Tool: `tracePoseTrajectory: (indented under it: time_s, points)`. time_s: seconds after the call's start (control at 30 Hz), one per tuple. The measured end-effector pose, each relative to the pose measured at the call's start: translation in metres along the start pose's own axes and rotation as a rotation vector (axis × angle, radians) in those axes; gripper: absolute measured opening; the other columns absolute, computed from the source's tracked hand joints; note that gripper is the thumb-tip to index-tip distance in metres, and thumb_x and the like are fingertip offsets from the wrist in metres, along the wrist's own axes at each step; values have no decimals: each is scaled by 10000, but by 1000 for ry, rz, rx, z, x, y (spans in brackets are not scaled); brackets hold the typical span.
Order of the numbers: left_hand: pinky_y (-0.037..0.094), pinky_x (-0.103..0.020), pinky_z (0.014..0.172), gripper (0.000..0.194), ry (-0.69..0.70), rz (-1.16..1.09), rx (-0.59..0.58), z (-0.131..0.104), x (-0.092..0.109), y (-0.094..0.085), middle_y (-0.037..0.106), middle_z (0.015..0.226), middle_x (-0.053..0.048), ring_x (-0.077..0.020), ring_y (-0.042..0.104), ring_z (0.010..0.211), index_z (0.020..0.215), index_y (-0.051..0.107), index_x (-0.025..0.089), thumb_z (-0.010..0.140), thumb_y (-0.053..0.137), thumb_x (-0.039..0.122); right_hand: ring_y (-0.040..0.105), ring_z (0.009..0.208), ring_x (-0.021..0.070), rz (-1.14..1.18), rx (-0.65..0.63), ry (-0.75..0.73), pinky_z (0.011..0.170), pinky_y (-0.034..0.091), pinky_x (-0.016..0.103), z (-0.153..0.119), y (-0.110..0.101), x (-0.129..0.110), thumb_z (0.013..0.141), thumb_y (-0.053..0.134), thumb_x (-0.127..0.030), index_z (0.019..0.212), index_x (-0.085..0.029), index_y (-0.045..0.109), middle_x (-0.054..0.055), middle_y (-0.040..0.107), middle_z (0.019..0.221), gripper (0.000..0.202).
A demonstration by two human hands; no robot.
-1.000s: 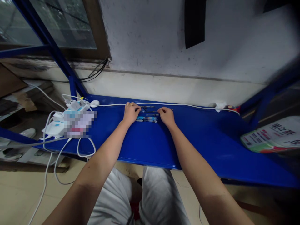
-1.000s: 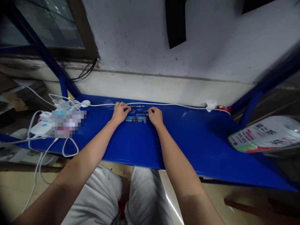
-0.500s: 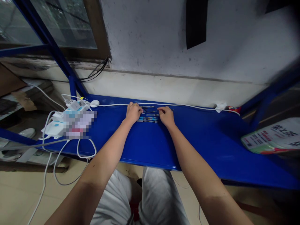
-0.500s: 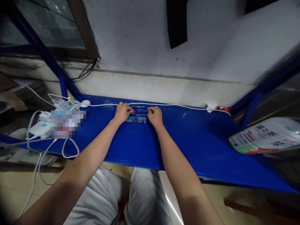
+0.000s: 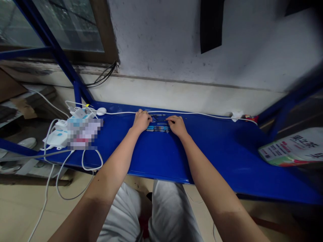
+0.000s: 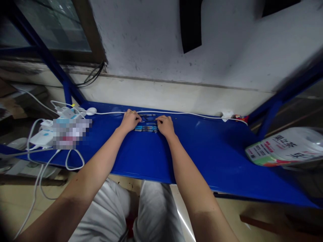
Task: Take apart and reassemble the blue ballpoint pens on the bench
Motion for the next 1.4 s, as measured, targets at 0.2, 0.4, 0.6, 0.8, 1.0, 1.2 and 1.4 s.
tracePoseTrajectory:
  time_s: [0.2,0.4,0.6,0.8,1.0,1.2,1.4]
  points:
    - [442,-530,1050,251,1,52,7,-6,-2,-5,714,1063,-128,-352,531,1156,844,808,201,948,585,154,708,1075,251,7,-6,10,1056,429,473,0,-4,-3,899,563,-122,924,-232,810,71,807,1124,271]
    - [435,-544,1028,218,13,60,20,-9,-5,-6,725,1066,-136,-364,521,1143,842,807,208,935,614,164,707,1070,251,21,-1,14,1054,430,477,-1,-5,-5,892,555,-121,913,-237,810,68,806,1123,281]
    - [424,-539,1027,218,9,53,3,-8,-3,-7,722,1069,-141,-361,520,1155,835,807,207,937,618,169,710,1077,244,27,-3,18,1053,426,462,-1,-6,-7,894,563,-104,898,-239,802,60,809,1109,275]
    - [442,-538,1016,258,3,104,35,-7,-1,-9,705,1076,-159,-366,537,1165,865,795,172,968,558,184,720,1078,242,15,0,13,1033,433,443,-1,-6,-7,901,564,-101,902,-224,806,68,812,1104,272]
    - [449,-537,1002,263,12,129,33,-7,3,-8,710,1087,-151,-367,539,1158,868,788,173,982,551,191,713,1077,246,29,-7,20,1052,425,466,-1,-5,-7,887,555,-107,899,-242,812,63,807,1105,290]
    - [443,-543,1001,255,38,102,30,-5,4,-5,708,1116,-145,-367,522,1157,881,790,196,980,556,195,707,1091,252,21,-18,15,1055,418,473,-1,-4,-7,892,557,-112,905,-236,812,74,805,1115,284]
    - [418,-549,1022,267,55,58,28,-4,3,0,695,1123,-151,-364,501,1164,897,787,204,974,535,155,700,1114,254,22,-26,12,1079,427,491,-1,-3,-7,908,568,-126,924,-244,816,69,797,1148,276]
Point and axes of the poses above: each hand's wrist, its own z-axis towards the middle knuckle, its own y-axis out of the palm, x = y × z, the point moved 7 cm from there along z, towards the middle knuckle
